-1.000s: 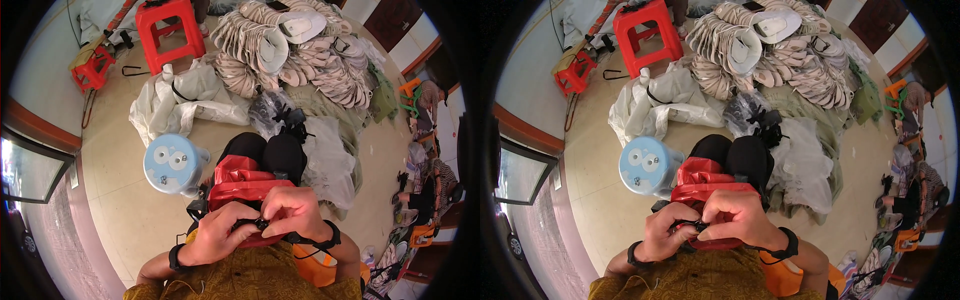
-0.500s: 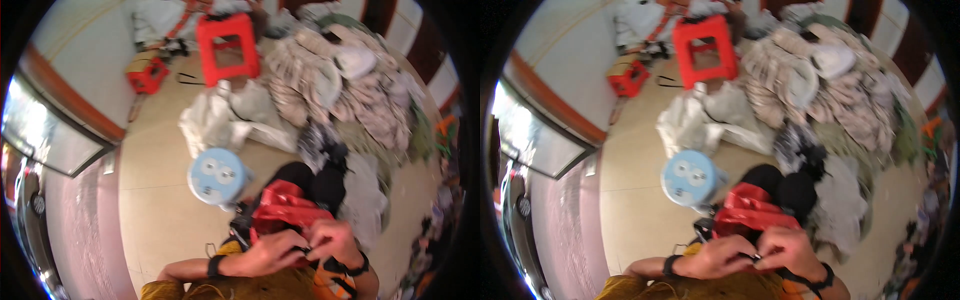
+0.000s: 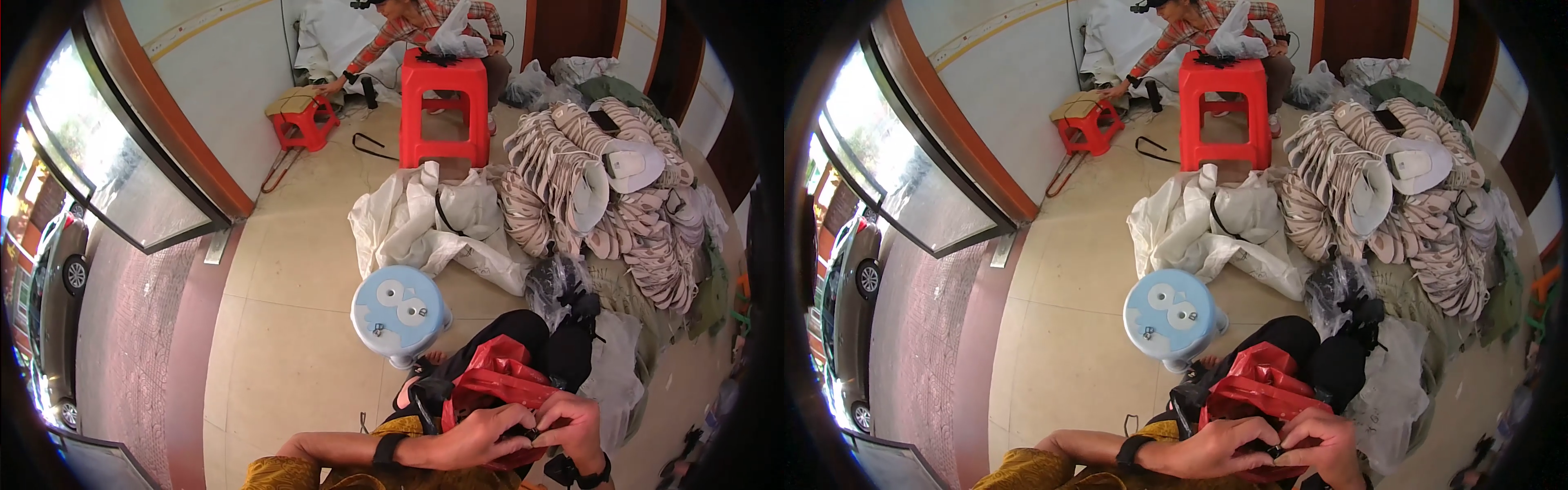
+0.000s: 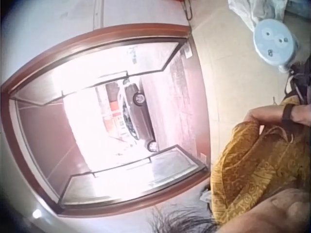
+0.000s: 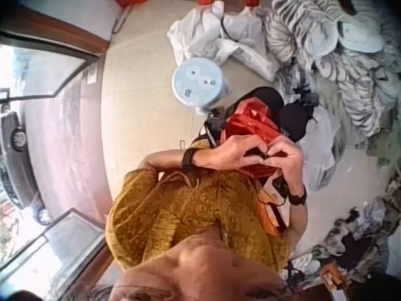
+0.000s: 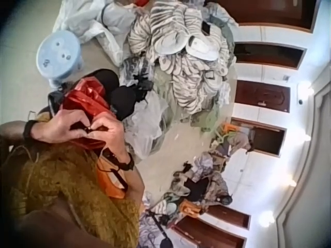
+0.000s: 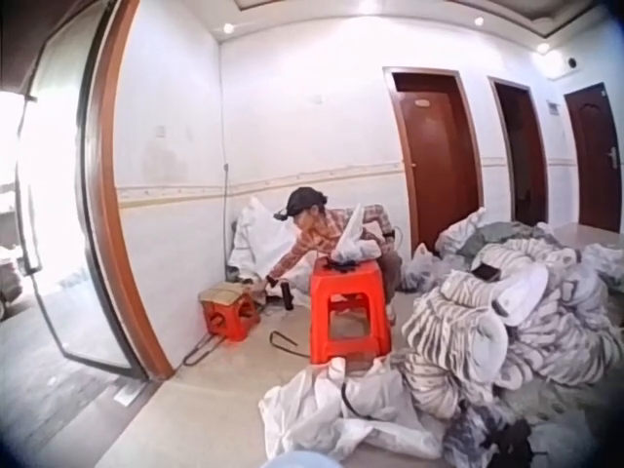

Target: Manually attaching clips or straps to white shoe uppers and collecting them in a red bag.

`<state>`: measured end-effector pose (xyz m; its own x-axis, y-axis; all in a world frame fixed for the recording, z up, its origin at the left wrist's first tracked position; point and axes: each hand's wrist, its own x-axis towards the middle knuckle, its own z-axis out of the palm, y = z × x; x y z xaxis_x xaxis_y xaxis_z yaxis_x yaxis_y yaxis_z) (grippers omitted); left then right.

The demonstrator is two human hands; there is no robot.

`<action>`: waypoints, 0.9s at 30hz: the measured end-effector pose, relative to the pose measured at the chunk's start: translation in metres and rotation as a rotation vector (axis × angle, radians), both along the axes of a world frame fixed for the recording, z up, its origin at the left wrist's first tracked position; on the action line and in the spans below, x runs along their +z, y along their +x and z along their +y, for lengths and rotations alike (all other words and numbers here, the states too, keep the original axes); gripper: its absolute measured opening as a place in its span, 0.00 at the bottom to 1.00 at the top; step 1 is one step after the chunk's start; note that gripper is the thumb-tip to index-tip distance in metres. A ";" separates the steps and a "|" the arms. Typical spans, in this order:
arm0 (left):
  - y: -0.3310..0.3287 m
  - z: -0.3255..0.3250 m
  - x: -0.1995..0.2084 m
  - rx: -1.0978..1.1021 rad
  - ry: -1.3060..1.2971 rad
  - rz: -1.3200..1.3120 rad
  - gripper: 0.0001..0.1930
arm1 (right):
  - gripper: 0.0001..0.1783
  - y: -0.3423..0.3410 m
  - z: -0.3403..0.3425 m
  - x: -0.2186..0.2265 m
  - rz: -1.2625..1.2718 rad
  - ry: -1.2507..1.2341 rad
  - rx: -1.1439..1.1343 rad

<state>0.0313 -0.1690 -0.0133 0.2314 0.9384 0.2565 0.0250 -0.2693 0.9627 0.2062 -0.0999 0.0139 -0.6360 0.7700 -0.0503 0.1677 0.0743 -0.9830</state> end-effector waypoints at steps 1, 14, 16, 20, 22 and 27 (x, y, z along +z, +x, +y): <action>0.001 0.000 0.000 0.009 0.008 0.014 0.13 | 0.13 0.000 0.001 0.001 -0.010 -0.027 -0.005; -0.003 0.002 0.001 -0.059 -0.025 0.004 0.11 | 0.12 0.001 0.002 0.007 -0.010 0.141 0.176; -0.009 0.005 0.001 -0.007 0.044 0.042 0.12 | 0.10 -0.007 0.006 0.009 0.014 0.167 0.175; -0.012 0.010 0.004 -0.002 0.030 0.061 0.13 | 0.09 -0.004 0.007 0.010 0.044 0.182 0.145; -0.010 0.013 0.006 -0.044 0.004 0.046 0.13 | 0.09 0.000 0.006 0.012 0.041 0.167 0.110; -0.003 0.019 0.002 -0.049 0.266 0.110 0.14 | 0.08 0.009 0.006 0.012 -0.027 0.053 0.184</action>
